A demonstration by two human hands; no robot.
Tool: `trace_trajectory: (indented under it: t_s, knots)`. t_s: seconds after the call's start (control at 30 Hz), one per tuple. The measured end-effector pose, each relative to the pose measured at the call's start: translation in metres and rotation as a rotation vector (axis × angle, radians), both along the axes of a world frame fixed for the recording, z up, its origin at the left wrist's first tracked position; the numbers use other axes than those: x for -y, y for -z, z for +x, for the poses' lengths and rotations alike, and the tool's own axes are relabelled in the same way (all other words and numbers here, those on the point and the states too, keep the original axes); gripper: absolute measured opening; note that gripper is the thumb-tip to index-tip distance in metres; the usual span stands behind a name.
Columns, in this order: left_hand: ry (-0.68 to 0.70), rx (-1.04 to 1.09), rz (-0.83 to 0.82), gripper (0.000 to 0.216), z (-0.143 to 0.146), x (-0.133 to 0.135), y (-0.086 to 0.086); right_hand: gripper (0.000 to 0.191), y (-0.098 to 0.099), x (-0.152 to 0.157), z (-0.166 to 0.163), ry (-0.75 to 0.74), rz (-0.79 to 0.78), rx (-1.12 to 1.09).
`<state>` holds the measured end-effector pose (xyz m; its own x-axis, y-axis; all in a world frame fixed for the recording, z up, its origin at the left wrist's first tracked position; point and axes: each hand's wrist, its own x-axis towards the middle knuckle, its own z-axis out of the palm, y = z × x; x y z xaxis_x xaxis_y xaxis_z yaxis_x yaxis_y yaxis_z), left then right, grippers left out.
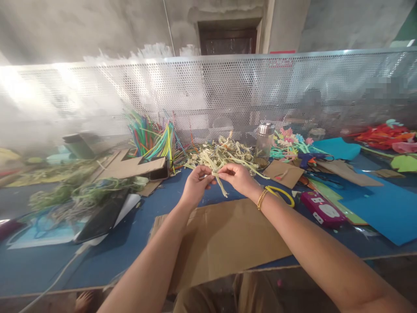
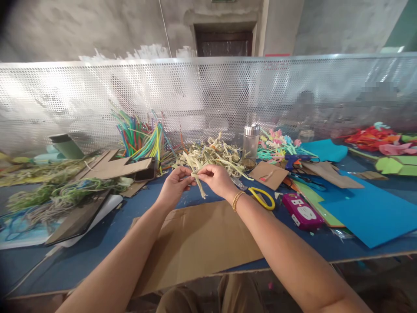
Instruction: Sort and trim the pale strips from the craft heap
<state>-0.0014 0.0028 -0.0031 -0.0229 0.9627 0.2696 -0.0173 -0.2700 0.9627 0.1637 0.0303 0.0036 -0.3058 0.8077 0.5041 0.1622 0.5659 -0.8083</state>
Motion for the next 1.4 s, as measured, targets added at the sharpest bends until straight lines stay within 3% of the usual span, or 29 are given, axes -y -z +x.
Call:
trace_trajectory:
  t_s: [0.37, 0.57, 0.87, 1.07, 1.4]
  knots:
    - [0.201, 0.145, -0.077, 0.034, -0.001, 0.004, -0.001, 0.004, 0.000, 0.003, -0.002, 0.079, -0.024, -0.003]
    - [0.125, 0.125, -0.067, 0.030, 0.000, 0.002, -0.001, 0.002, 0.001, 0.004, -0.001, 0.053, 0.040, 0.031]
    - [0.126, 0.181, -0.150, 0.029, -0.006, -0.002, 0.003, 0.009, -0.007, 0.011, 0.004, 0.079, 0.390, 0.270]
    - [0.073, 0.278, -0.188, 0.026, -0.008, -0.003, 0.002, 0.007, -0.006, 0.007, 0.004, 0.135, 0.372, 0.320]
    - [0.073, 0.164, -0.175, 0.029, -0.005, -0.001, 0.002, 0.010, -0.009, 0.011, 0.003, 0.127, 0.384, 0.419]
